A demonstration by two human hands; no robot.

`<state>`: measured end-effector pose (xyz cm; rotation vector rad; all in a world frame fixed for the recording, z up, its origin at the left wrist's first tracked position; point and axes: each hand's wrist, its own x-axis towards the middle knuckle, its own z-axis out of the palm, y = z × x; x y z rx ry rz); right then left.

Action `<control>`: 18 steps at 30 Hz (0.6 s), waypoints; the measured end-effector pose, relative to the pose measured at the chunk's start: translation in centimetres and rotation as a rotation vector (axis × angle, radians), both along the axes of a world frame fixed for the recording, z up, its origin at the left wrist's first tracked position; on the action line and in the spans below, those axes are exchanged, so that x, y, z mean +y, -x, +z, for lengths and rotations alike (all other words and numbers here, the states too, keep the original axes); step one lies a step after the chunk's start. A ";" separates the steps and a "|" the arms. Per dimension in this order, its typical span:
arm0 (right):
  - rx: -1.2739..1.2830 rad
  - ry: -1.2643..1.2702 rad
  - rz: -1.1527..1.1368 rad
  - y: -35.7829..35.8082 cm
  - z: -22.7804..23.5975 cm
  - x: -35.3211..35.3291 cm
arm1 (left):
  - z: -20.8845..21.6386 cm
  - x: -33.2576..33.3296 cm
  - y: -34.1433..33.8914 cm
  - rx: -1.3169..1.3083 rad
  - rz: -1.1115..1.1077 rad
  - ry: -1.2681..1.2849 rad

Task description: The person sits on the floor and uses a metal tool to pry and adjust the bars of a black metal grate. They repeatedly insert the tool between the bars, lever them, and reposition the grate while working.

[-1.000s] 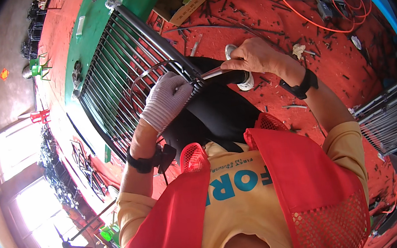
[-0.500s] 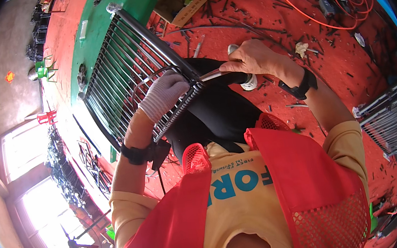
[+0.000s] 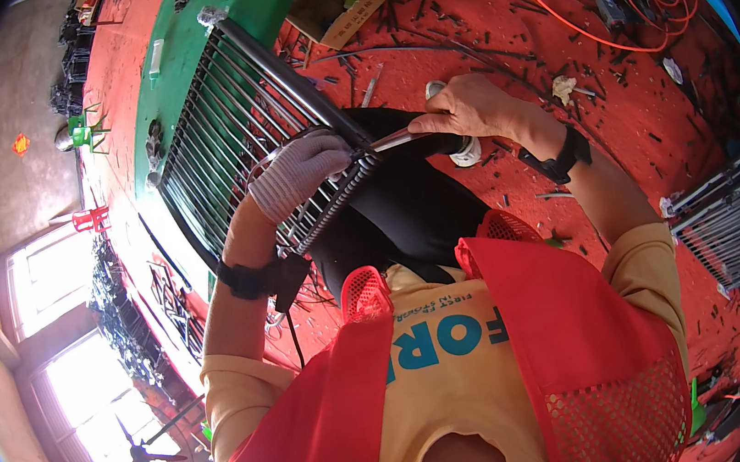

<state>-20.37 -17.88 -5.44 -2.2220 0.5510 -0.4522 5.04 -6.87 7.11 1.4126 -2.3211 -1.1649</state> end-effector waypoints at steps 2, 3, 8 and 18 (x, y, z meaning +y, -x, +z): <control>-0.010 -0.028 0.008 0.0 -0.1 0.0 | -0.1 -0.1 -0.4 -0.017 -0.124 0.155; -0.013 -0.040 0.011 0.0 -0.1 -0.1 | -0.1 -0.1 -0.5 -0.006 -0.172 0.215; 0.000 -0.067 0.023 0.0 -0.1 -0.2 | -0.2 0.2 0.3 -0.090 -0.009 0.058; -0.043 -0.023 0.016 0.4 0.5 0.1 | -0.5 2.2 5.4 -0.280 0.658 0.012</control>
